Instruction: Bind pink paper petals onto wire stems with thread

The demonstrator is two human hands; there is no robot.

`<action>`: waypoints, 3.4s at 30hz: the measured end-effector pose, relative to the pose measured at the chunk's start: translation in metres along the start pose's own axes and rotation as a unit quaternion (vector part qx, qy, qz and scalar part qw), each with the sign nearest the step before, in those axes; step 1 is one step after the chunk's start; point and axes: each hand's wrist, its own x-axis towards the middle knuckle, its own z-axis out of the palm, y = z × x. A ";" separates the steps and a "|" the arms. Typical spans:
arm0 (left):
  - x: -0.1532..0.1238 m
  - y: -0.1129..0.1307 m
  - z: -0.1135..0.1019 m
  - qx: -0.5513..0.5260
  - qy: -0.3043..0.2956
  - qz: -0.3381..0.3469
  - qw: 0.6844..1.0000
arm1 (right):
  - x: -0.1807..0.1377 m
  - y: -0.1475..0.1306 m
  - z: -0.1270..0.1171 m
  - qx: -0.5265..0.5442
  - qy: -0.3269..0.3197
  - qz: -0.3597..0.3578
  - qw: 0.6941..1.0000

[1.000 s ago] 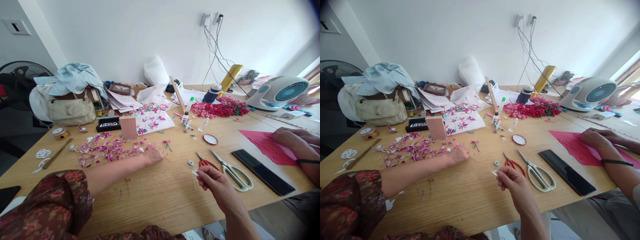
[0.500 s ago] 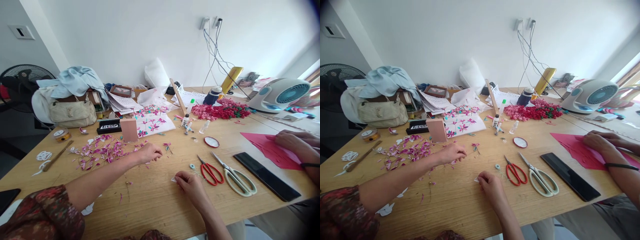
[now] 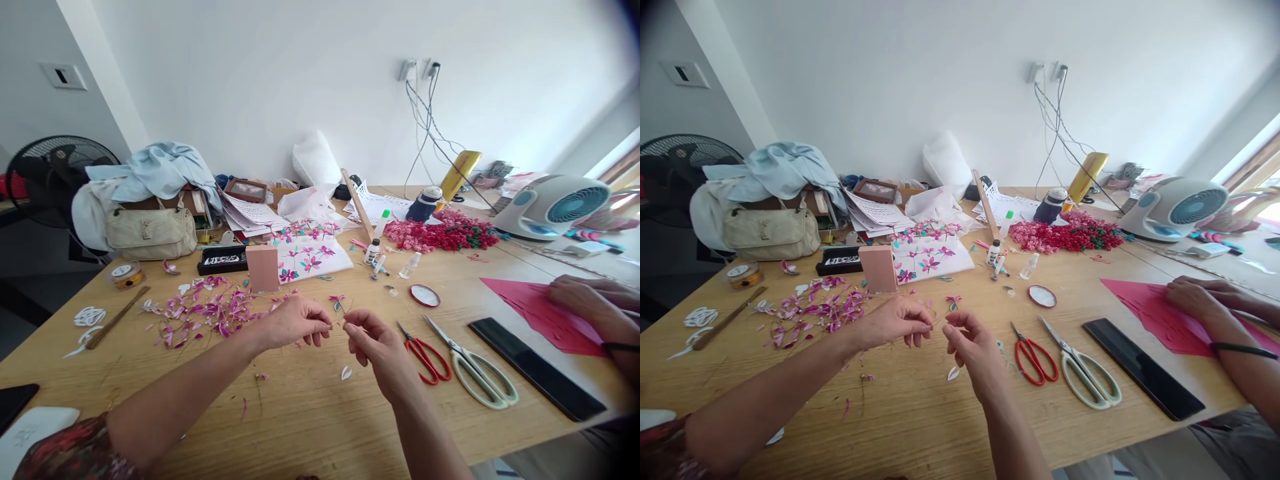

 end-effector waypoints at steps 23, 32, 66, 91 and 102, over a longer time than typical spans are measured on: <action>-0.012 -0.008 0.018 -0.167 0.191 0.051 0.966 | 0.018 0.000 0.034 0.110 -0.015 -0.004 0.994; -0.018 -0.009 0.028 -0.325 0.214 0.031 0.921 | 0.017 0.000 0.041 0.112 -0.003 -0.030 0.993; -0.020 -0.008 0.033 -0.392 0.278 0.055 0.875 | 0.019 0.014 0.059 0.166 0.062 -0.079 0.981; -0.020 -0.013 0.026 -0.262 0.252 0.058 0.930 | 0.020 0.014 0.058 0.162 0.054 -0.058 0.984; -0.021 -0.011 0.027 -0.413 0.220 0.031 0.883 | 0.019 0.015 0.061 0.153 0.063 -0.059 0.984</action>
